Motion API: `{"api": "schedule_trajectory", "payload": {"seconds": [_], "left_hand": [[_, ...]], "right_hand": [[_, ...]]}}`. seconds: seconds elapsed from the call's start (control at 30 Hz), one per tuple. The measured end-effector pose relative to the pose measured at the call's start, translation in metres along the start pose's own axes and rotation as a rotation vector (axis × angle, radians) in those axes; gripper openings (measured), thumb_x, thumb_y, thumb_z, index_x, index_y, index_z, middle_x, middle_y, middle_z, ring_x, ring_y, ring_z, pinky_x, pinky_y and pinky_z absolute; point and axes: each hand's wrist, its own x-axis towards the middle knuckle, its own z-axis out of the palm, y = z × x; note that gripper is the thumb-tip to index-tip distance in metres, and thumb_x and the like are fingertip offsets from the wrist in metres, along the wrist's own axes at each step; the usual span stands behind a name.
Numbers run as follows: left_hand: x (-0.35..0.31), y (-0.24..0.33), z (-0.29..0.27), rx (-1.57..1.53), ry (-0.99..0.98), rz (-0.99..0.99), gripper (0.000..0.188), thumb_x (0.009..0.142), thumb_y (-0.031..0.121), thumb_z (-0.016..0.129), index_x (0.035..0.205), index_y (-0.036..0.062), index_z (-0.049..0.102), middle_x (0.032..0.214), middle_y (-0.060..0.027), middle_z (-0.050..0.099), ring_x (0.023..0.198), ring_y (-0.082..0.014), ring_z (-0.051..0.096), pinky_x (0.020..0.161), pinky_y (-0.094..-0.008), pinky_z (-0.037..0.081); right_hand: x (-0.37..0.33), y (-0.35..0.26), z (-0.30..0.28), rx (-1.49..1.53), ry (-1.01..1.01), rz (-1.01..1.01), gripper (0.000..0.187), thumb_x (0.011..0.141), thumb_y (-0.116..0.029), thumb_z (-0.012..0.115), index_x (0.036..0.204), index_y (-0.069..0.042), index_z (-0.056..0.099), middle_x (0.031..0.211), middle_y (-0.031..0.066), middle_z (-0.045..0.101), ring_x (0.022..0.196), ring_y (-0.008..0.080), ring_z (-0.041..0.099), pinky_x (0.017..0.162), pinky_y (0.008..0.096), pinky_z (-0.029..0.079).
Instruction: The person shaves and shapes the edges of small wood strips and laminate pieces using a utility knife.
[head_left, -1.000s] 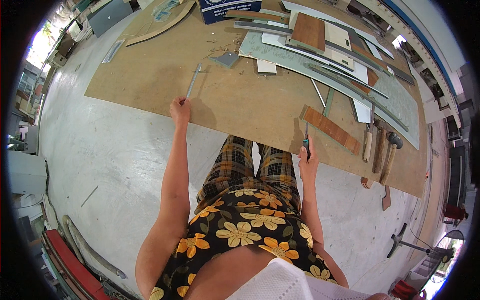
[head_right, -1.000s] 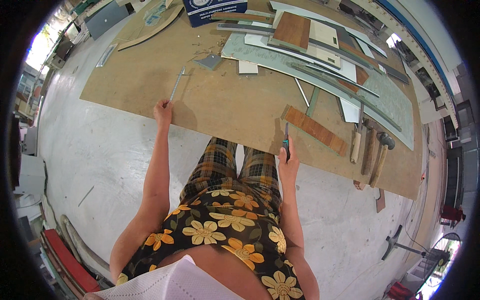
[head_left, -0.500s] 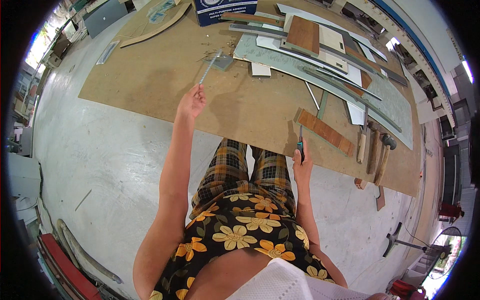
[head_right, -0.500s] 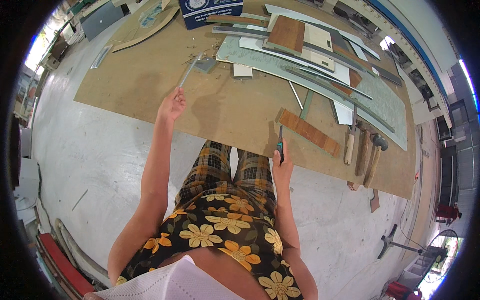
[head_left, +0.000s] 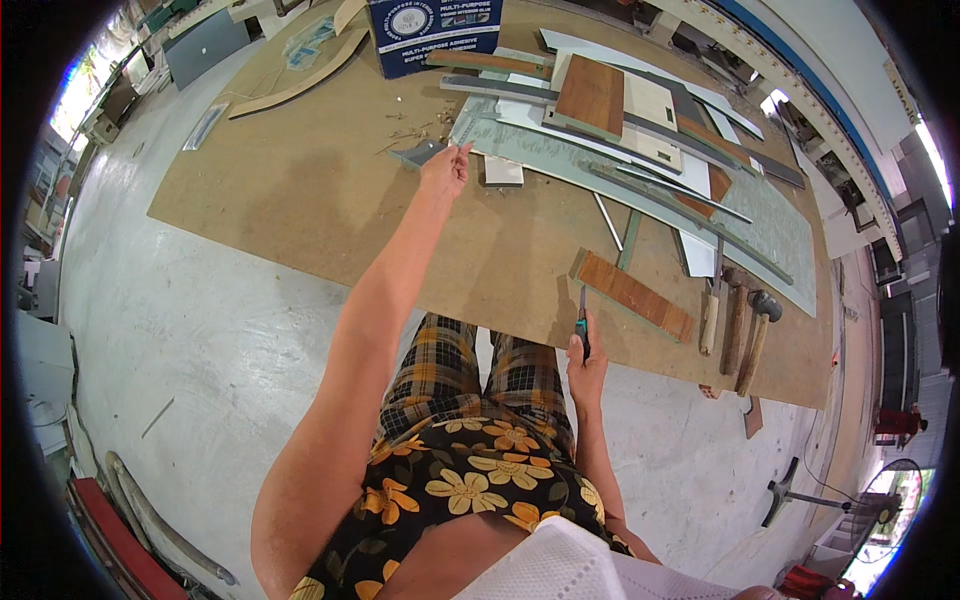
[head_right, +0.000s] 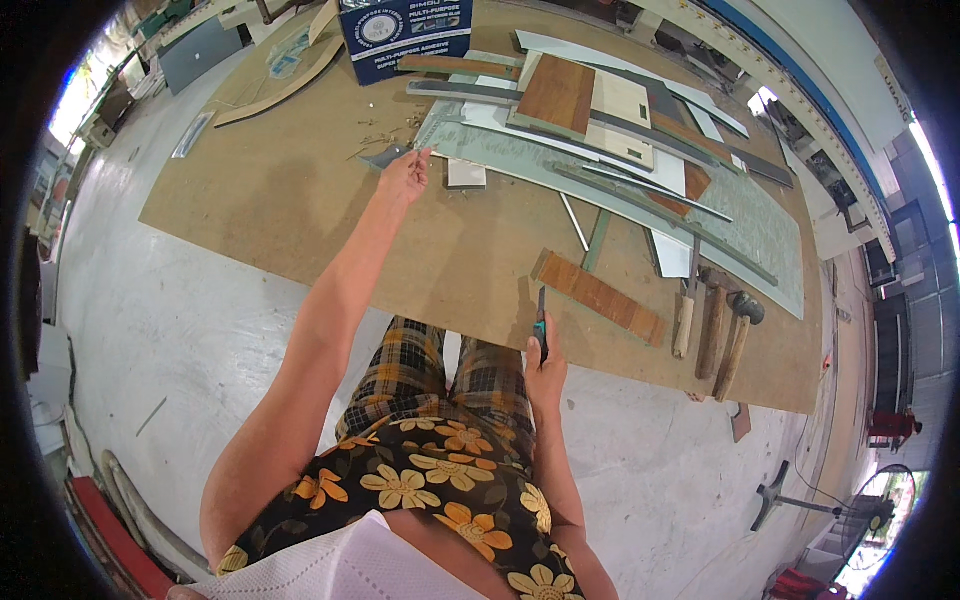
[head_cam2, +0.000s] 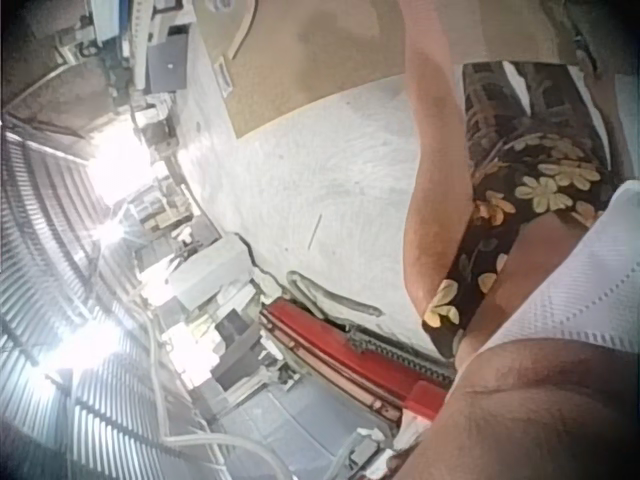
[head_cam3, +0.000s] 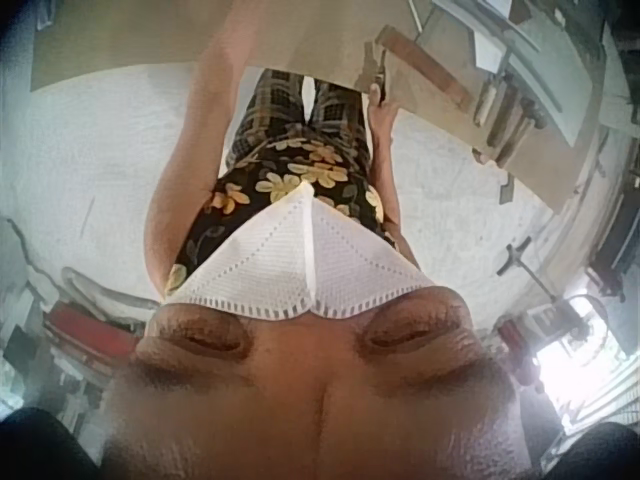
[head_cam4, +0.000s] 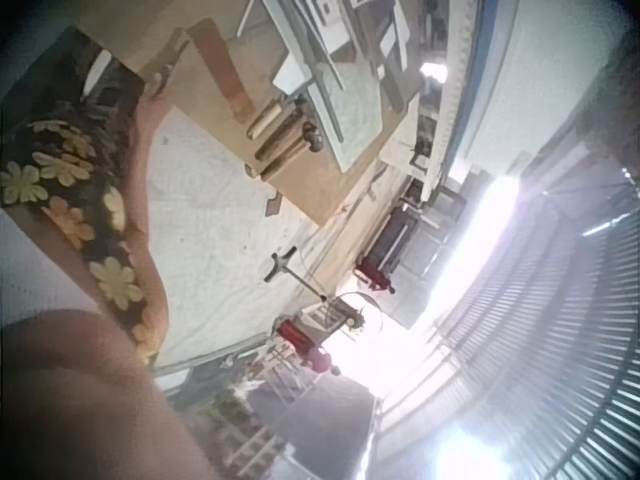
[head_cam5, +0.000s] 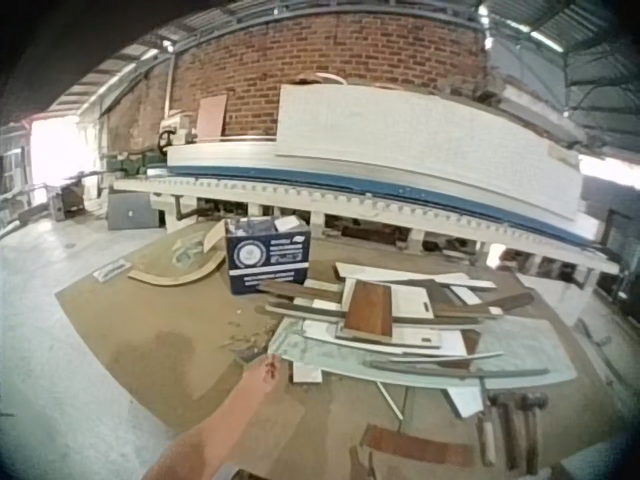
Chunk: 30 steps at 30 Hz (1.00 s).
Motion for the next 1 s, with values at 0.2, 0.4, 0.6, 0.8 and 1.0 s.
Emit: {"api": "schedule_trajectory", "payload": {"seconds": [0.2, 0.4, 0.6, 0.8, 1.0], "left_hand": [[0.031, -0.015, 0.005, 0.122, 0.089, 0.1, 0.012, 0.097, 0.011, 0.052, 0.105, 0.005, 0.058, 0.104, -0.0094, 0.07, 0.062, -0.0084, 0.053, 0.051, -0.0216, 0.04], [0.048, -0.002, 0.012, 0.449, 0.26, 0.317, 0.011, 0.088, 0.009, 0.063, 0.094, 0.002, 0.07, 0.088, -0.0117, 0.074, 0.061, -0.0118, 0.061, 0.046, -0.0256, 0.045], [0.027, -0.008, 0.025, 1.128, 0.403, 0.625, 0.019, 0.083, 0.015, 0.069, 0.1, 0.0114, 0.075, 0.1, -0.0155, 0.072, 0.089, -0.0275, 0.067, 0.073, -0.0413, 0.054], [0.011, -0.006, -0.006, 1.578, 0.518, 0.876, 0.057, 0.079, 0.026, 0.075, 0.133, 0.0163, 0.056, 0.147, -0.0171, 0.041, 0.14, -0.0364, 0.029, 0.11, -0.0539, 0.028], [0.011, 0.013, -0.037, 1.91, 0.481, 0.784, 0.069, 0.08, 0.027, 0.075, 0.14, 0.0122, 0.045, 0.141, -0.015, 0.047, 0.138, -0.0348, 0.034, 0.114, -0.0597, 0.02]], "right_hand": [[0.001, 0.009, 0.003, -0.062, 0.033, -0.059, 0.047, 0.098, -0.019, 0.052, 0.143, -0.009, 0.046, 0.125, 0.0232, 0.062, 0.11, 0.0319, 0.064, 0.09, 0.0361, 0.049], [0.002, -0.001, 0.005, -0.045, 0.061, -0.121, 0.046, 0.1, -0.018, 0.052, 0.144, -0.007, 0.046, 0.086, 0.0055, 0.057, 0.067, 0.0126, 0.048, 0.062, 0.0277, 0.045], [0.001, 0.0, 0.002, -0.016, 0.042, -0.031, 0.046, 0.099, -0.022, 0.053, 0.143, -0.009, 0.047, 0.091, 0.0099, 0.061, 0.069, 0.016, 0.057, 0.066, 0.0291, 0.049], [0.002, -0.004, 0.008, 0.015, 0.067, -0.102, 0.047, 0.101, -0.023, 0.053, 0.144, -0.008, 0.046, 0.08, 0.0023, 0.052, 0.067, 0.0115, 0.046, 0.061, 0.0266, 0.044], [0.002, -0.001, 0.006, 0.01, 0.057, -0.091, 0.047, 0.101, -0.025, 0.053, 0.145, -0.009, 0.046, 0.081, 0.0038, 0.053, 0.067, 0.0127, 0.048, 0.062, 0.0277, 0.045]]}}
